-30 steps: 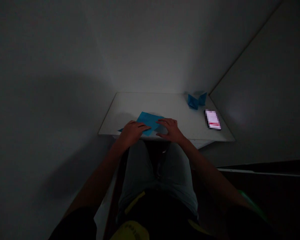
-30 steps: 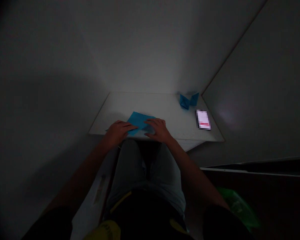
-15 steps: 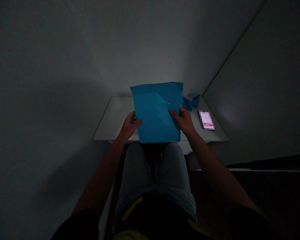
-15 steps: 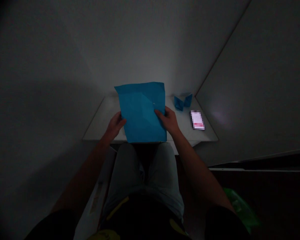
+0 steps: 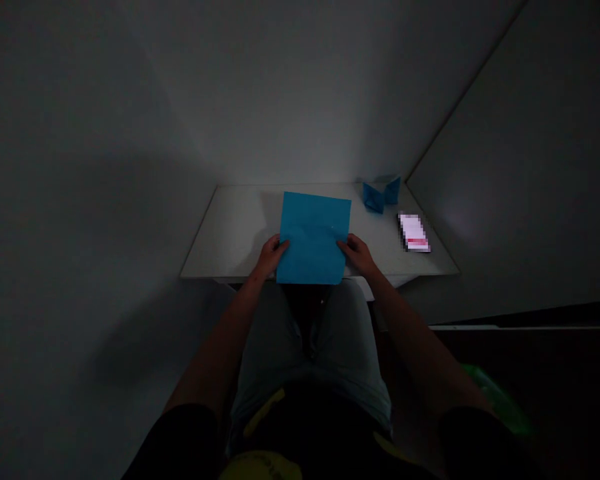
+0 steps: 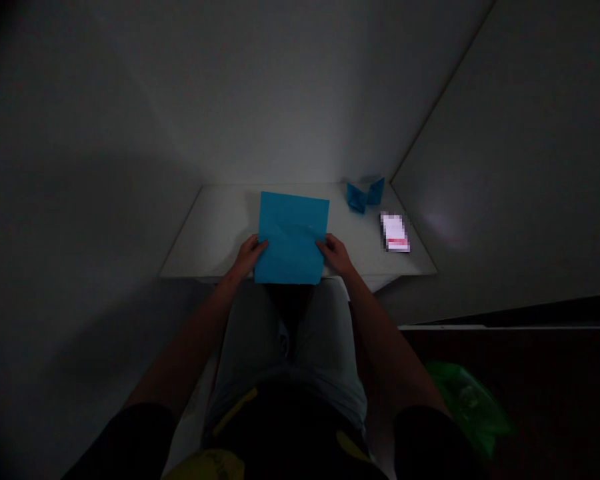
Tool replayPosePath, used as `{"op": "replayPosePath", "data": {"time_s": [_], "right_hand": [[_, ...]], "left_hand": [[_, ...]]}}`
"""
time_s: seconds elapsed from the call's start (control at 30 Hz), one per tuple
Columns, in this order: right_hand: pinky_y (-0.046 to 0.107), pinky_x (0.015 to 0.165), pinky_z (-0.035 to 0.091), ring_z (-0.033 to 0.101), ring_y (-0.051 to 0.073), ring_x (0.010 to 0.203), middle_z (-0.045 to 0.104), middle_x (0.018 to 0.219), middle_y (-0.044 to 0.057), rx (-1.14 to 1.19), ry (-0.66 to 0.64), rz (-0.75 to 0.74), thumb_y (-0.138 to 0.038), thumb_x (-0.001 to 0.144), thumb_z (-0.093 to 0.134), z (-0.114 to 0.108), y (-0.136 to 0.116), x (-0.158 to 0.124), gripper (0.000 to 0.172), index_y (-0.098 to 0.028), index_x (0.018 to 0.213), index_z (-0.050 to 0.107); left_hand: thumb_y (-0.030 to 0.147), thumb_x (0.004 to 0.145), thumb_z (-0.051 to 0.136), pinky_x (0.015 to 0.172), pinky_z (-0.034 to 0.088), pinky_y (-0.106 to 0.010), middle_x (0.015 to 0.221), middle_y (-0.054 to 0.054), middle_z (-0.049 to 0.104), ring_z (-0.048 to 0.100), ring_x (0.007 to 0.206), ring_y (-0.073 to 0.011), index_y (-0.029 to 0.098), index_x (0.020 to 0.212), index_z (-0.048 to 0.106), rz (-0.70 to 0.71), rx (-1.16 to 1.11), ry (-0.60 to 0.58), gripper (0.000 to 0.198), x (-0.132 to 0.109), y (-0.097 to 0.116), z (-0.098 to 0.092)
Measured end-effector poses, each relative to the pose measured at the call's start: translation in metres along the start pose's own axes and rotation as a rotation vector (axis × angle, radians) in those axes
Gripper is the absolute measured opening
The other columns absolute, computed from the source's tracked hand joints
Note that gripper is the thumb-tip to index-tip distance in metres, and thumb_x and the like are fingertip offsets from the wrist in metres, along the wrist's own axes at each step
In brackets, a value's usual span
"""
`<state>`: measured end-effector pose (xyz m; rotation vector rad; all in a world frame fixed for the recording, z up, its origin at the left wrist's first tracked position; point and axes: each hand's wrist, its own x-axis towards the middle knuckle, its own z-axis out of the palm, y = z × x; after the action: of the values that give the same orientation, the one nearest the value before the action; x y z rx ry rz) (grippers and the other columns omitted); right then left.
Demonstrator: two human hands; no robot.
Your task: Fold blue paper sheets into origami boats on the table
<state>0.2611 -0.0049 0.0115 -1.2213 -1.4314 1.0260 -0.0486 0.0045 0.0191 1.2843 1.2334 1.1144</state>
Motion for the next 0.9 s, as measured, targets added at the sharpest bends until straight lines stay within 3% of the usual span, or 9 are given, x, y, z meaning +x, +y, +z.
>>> {"op": "replayPosePath", "data": {"time_s": [0.13, 0.27, 0.5, 0.7, 0.77, 0.9], "right_hand": [[0.040, 0.084, 0.057, 0.064, 0.023, 0.088, 0.070, 0.092, 0.002, 0.030, -0.007, 0.001, -0.074, 0.080, 0.072, -0.001, 0.005, -0.002, 0.052, -0.025, 0.098, 0.064], [0.040, 0.086, 0.056, 0.064, 0.024, 0.088, 0.069, 0.090, 0.003, 0.016, -0.023, -0.011, -0.069, 0.082, 0.070, -0.003, 0.008, -0.002, 0.045, -0.026, 0.094, 0.066], [0.040, 0.086, 0.055, 0.066, 0.025, 0.091, 0.074, 0.097, 0.006, -0.097, -0.002, -0.054, -0.059, 0.091, 0.056, -0.008, 0.012, -0.003, 0.037, -0.024, 0.090, 0.071], [0.040, 0.087, 0.056, 0.067, 0.025, 0.098, 0.076, 0.108, 0.008, -0.117, 0.019, -0.023, -0.061, 0.095, 0.055, -0.004, 0.002, -0.005, 0.044, -0.024, 0.105, 0.076], [0.038, 0.083, 0.057, 0.066, 0.023, 0.091, 0.074, 0.106, 0.006, -0.092, 0.000, -0.036, -0.064, 0.087, 0.068, -0.001, 0.002, -0.005, 0.051, -0.025, 0.120, 0.072], [0.034, 0.073, 0.057, 0.064, 0.019, 0.078, 0.069, 0.096, 0.001, -0.030, -0.029, -0.026, -0.063, 0.071, 0.087, 0.006, 0.009, -0.005, 0.092, -0.026, 0.148, 0.053]], "left_hand": [[0.045, 0.090, 0.072, 0.089, 0.060, -0.039, 0.114, -0.011, 0.078, 0.074, 0.100, -0.0253, 0.021, 0.131, 0.065, -0.050, -0.053, 0.014, 0.048, 0.000, -0.002, -0.007], [0.042, 0.092, 0.066, 0.082, 0.060, -0.036, 0.107, -0.008, 0.077, 0.072, 0.091, -0.0224, 0.023, 0.127, 0.064, -0.082, -0.031, 0.056, 0.041, 0.001, -0.004, -0.009], [0.038, 0.086, 0.063, 0.090, 0.058, -0.036, 0.102, -0.007, 0.076, 0.069, 0.100, -0.0243, 0.020, 0.101, 0.072, 0.000, 0.043, 0.097, 0.025, 0.004, -0.011, -0.010], [0.047, 0.092, 0.058, 0.093, 0.058, -0.038, 0.110, -0.008, 0.077, 0.071, 0.105, -0.0261, 0.019, 0.103, 0.078, -0.010, -0.021, 0.067, 0.037, 0.007, -0.010, -0.010], [0.049, 0.088, 0.067, 0.093, 0.059, -0.038, 0.113, -0.009, 0.077, 0.071, 0.106, -0.0265, 0.019, 0.110, 0.078, -0.045, 0.003, 0.070, 0.038, 0.005, -0.008, -0.008], [0.038, 0.076, 0.088, 0.084, 0.061, -0.036, 0.113, -0.011, 0.076, 0.072, 0.097, -0.0249, 0.020, 0.132, 0.070, -0.101, 0.053, 0.072, 0.062, -0.001, -0.002, -0.005]]}}
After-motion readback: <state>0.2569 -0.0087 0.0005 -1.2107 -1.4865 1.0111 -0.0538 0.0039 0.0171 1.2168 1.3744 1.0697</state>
